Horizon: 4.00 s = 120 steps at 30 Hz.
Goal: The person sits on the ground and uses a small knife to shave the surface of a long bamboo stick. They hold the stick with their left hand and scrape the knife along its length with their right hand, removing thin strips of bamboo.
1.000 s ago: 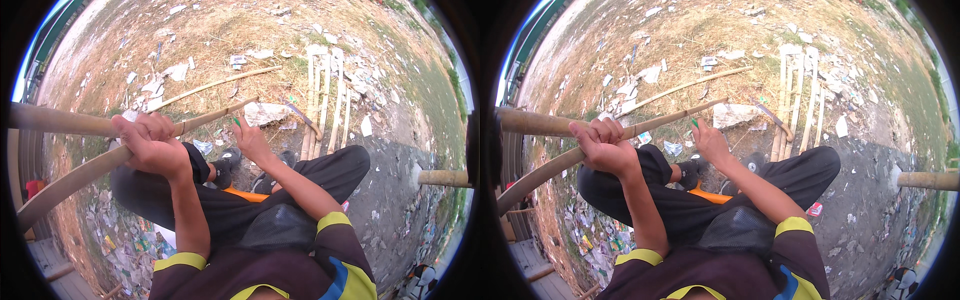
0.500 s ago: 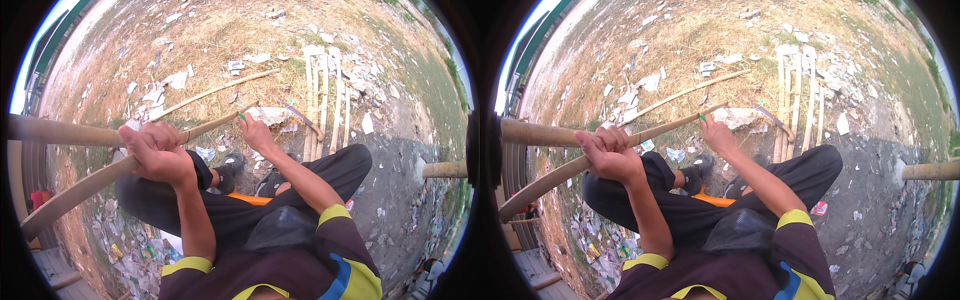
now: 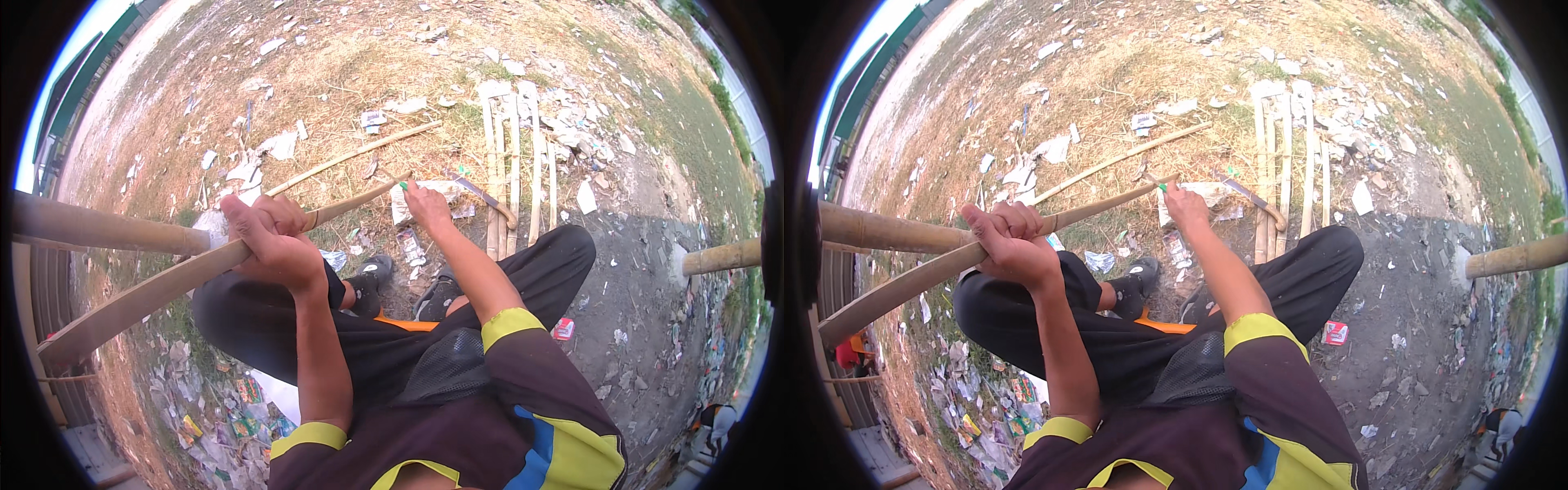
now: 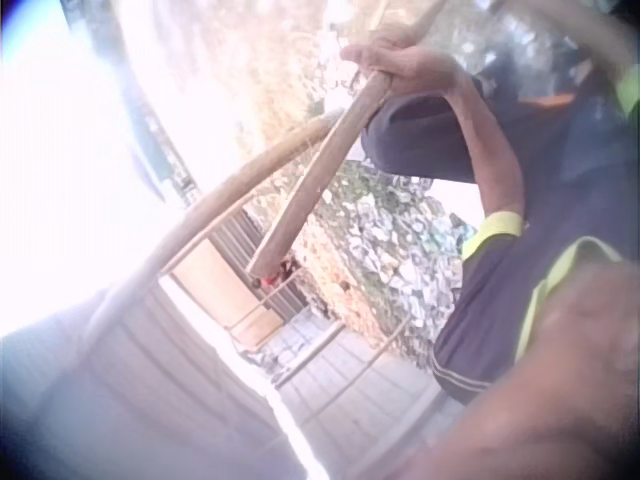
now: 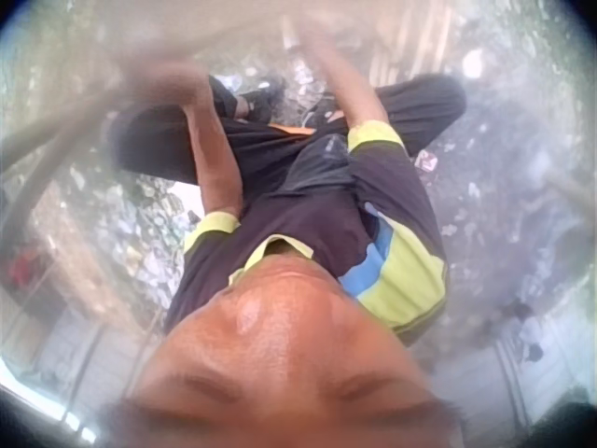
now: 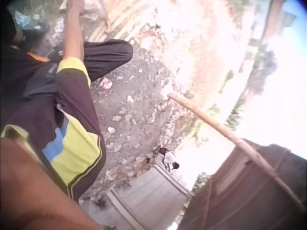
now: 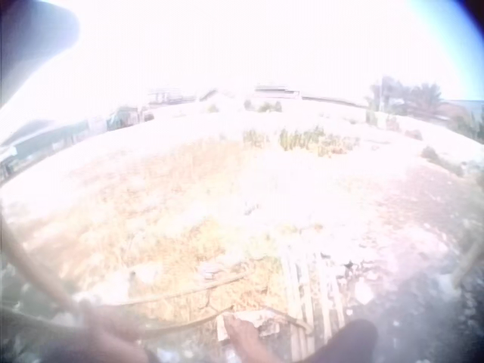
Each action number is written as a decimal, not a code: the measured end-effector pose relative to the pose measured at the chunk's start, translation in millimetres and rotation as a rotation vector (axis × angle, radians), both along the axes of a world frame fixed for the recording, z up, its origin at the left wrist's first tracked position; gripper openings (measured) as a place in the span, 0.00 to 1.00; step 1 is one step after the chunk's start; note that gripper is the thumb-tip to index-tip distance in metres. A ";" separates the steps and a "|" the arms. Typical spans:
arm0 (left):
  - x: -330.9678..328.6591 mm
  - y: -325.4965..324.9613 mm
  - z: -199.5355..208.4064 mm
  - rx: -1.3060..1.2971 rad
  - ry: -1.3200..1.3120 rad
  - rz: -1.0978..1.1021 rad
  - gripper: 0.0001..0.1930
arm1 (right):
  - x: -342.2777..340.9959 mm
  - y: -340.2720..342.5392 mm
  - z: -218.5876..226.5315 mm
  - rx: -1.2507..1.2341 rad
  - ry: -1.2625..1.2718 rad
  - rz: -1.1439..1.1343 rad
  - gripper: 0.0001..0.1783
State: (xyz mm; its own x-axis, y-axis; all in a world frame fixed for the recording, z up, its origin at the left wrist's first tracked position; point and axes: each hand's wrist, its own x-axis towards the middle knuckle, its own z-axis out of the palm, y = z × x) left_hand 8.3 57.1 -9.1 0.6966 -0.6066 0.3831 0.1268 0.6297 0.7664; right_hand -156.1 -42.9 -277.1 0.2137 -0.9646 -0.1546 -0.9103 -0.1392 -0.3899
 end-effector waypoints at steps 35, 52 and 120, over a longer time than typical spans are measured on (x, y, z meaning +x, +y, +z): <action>6.0 3.8 -14.3 -0.224 -0.090 -0.517 0.25 | 21.7 120.1 171.6 -0.126 -0.438 0.029 0.11; 0.5 -3.5 -9.1 -0.199 -0.139 -0.462 0.25 | 24.4 117.1 159.3 -0.212 -0.500 0.065 0.13; 18.0 -8.0 -5.9 -0.289 -0.375 -0.795 0.27 | 24.7 114.4 160.5 -0.110 -0.491 -0.004 0.11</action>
State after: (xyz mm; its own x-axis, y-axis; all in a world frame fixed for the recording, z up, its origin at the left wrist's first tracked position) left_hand 26.3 49.1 -15.0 -0.0837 -0.6986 0.7106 0.3787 0.6373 0.6712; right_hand -131.4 71.5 -116.6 0.2321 -0.9704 0.0664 -0.6235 -0.2008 -0.7556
